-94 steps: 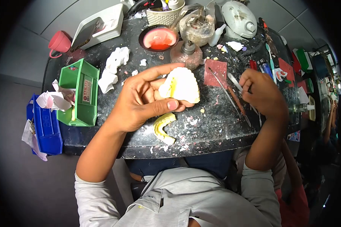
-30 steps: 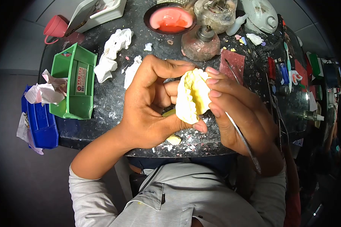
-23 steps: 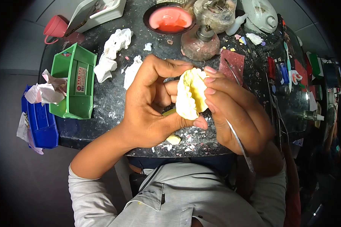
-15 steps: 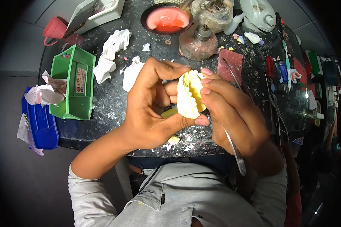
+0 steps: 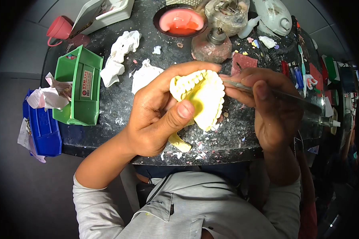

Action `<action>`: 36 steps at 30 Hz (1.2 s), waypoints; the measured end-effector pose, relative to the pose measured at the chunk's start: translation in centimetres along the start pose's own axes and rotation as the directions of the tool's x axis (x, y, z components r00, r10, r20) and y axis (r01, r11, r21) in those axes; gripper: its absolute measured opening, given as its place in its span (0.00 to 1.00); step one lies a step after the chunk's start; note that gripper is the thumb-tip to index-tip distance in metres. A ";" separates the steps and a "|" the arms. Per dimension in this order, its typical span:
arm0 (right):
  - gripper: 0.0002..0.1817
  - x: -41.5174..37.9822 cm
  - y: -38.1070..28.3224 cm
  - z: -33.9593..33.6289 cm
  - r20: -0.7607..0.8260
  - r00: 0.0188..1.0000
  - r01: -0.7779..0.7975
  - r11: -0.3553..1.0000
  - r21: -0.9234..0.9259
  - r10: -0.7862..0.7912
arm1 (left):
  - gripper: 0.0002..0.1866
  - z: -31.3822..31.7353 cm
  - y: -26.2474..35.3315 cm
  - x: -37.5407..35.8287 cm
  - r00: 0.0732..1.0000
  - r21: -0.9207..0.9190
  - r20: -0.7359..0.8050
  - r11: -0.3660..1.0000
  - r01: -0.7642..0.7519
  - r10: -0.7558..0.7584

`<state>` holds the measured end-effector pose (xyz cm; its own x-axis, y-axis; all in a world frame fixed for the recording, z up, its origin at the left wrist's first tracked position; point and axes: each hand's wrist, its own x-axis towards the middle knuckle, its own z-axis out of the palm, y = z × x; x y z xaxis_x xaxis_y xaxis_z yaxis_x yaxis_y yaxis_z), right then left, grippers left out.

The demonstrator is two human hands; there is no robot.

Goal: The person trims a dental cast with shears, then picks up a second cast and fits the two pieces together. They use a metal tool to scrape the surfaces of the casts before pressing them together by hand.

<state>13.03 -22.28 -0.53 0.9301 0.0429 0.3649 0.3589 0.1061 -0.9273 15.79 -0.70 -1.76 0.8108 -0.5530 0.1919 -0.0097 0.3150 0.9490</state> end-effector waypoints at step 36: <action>0.11 -0.1 0.8 0.0 -0.015 0.996 -0.081 0.992 0.101 0.083 | 0.40 -0.3 0.0 -0.4 0.994 0.000 0.007 0.994 0.111 -0.111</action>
<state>13.22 -22.18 -1.28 0.9578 0.0367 0.2850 0.2722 0.2018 -0.9408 15.67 -0.28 -1.89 0.8025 -0.5902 0.0873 0.0800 0.2515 0.9646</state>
